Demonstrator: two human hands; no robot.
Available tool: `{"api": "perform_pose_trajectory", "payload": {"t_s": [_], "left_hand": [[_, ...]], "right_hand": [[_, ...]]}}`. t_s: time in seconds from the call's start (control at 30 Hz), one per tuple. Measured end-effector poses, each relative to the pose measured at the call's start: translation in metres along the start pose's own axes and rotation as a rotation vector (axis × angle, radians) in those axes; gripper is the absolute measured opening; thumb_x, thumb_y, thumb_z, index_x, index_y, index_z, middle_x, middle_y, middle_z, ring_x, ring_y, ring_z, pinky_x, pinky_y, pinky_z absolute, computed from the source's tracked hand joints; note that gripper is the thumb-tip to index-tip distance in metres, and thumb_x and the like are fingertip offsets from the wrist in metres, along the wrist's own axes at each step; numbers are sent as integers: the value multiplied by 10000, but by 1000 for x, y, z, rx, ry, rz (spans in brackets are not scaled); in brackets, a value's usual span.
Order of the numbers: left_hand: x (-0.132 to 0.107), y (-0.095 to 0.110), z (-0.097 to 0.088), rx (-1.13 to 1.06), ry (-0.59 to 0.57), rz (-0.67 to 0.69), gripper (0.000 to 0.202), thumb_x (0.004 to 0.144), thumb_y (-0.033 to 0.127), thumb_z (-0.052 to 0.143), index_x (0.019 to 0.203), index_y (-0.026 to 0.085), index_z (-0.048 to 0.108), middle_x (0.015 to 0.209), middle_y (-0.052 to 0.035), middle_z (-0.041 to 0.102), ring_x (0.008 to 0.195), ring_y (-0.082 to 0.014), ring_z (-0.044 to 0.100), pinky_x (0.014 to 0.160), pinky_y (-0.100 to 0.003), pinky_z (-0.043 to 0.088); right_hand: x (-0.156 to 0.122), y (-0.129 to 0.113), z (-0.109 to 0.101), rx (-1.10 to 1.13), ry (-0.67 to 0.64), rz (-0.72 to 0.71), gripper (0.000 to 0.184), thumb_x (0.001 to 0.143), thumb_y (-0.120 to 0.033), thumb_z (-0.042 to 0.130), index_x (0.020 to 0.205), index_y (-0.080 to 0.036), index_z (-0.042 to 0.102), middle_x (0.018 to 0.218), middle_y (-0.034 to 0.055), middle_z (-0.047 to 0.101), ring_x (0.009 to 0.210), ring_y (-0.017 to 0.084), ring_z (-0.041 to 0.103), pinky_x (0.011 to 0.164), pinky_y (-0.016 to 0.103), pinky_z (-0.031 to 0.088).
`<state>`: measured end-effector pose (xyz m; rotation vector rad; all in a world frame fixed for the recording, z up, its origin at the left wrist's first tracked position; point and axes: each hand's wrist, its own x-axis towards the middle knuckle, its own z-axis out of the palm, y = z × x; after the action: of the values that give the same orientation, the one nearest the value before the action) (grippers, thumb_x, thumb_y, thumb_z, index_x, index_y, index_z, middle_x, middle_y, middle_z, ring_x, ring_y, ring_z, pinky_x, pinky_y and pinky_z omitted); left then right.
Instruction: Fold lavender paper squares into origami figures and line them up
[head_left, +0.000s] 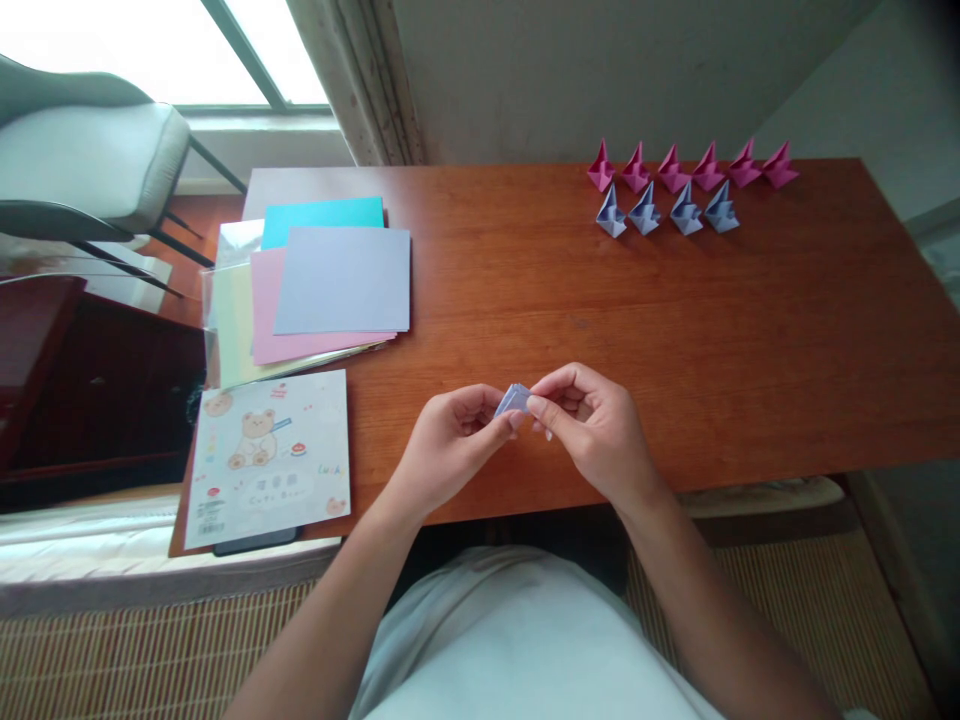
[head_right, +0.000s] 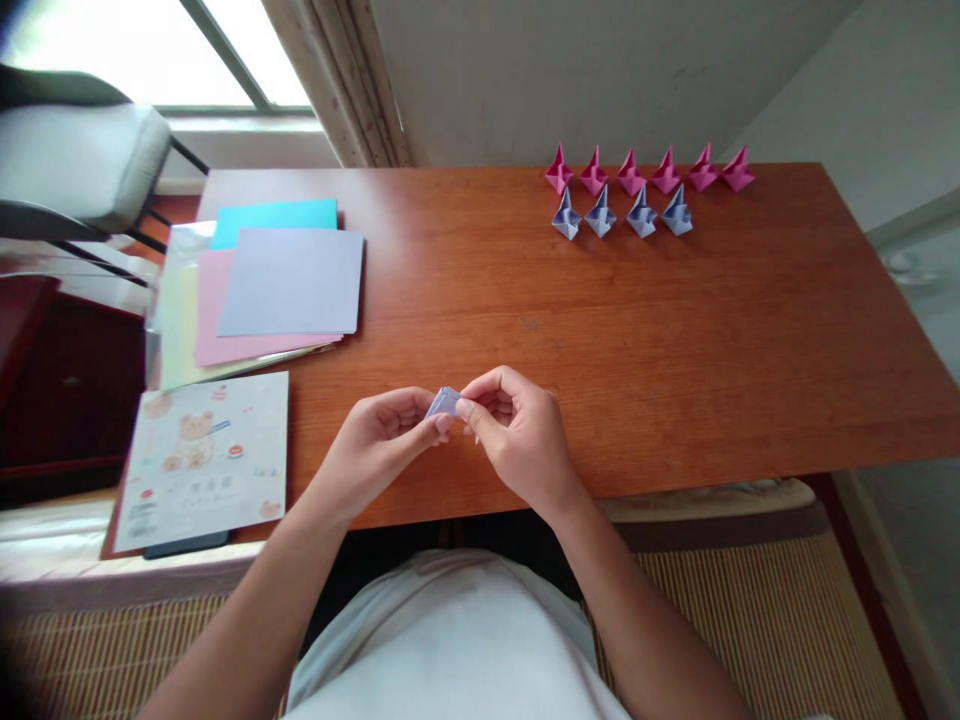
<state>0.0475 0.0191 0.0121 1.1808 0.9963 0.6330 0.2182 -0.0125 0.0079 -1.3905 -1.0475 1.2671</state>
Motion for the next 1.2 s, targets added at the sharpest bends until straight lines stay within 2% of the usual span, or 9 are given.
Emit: {"api": "perform_pose_trajectory", "payload": {"t_s": [0.27, 0.43, 0.57, 0.73, 0.9, 1.03, 1.2], "left_hand": [[-3, -7, 9, -4, 140, 46, 317, 826, 387, 750, 677, 149, 601, 600, 20, 568, 553, -87, 455, 514, -217, 325], [-4, -10, 13, -38, 150, 77, 335, 803, 379, 757, 635, 156, 571, 573, 32, 523, 531, -76, 394, 494, -215, 282], [-5, -10, 13, -49, 145, 85, 365, 809, 421, 757, 644, 160, 564, 584, 34, 520, 541, -78, 396, 502, -210, 291], [-7, -10, 8, -1, 79, 63, 407, 854, 483, 718, 644, 158, 592, 579, 14, 552, 546, -93, 441, 518, -226, 315], [-9, -16, 2, 52, 98, 103, 428, 865, 505, 708, 631, 156, 629, 568, -7, 594, 522, -104, 478, 508, -239, 344], [-9, -13, 4, 34, 108, 95, 448, 857, 524, 712, 609, 163, 619, 545, 0, 580, 501, -101, 478, 484, -231, 342], [-9, -7, 10, -48, 100, 51, 391, 861, 496, 719, 670, 162, 654, 591, -6, 633, 550, -115, 559, 548, -220, 442]], "right_hand": [[-6, -4, 3, 33, -16, 29, 221, 838, -374, 756, 822, -200, 621, 718, -1, 658, 615, 128, 607, 561, 257, 503], [-10, -3, 4, 83, -40, 60, 234, 836, -382, 764, 833, -202, 614, 731, -4, 664, 620, 127, 623, 558, 251, 520], [-11, -4, 3, 75, -49, 60, 244, 838, -405, 761, 837, -210, 616, 742, 0, 669, 628, 134, 629, 558, 260, 530], [-11, -5, 3, 58, 4, 25, 238, 828, -399, 771, 826, -211, 625, 711, -6, 652, 615, 132, 610, 546, 259, 506], [-12, -3, 3, 101, -7, 27, 203, 828, -354, 775, 833, -212, 630, 696, -18, 650, 606, 125, 613, 555, 256, 508], [-12, -2, 3, 105, -12, 35, 227, 818, -381, 780, 823, -215, 626, 694, -15, 658, 596, 131, 620, 555, 268, 525], [-9, -2, 0, 95, 5, 22, 227, 818, -384, 778, 835, -216, 626, 708, -10, 668, 608, 136, 634, 549, 266, 527]]}}
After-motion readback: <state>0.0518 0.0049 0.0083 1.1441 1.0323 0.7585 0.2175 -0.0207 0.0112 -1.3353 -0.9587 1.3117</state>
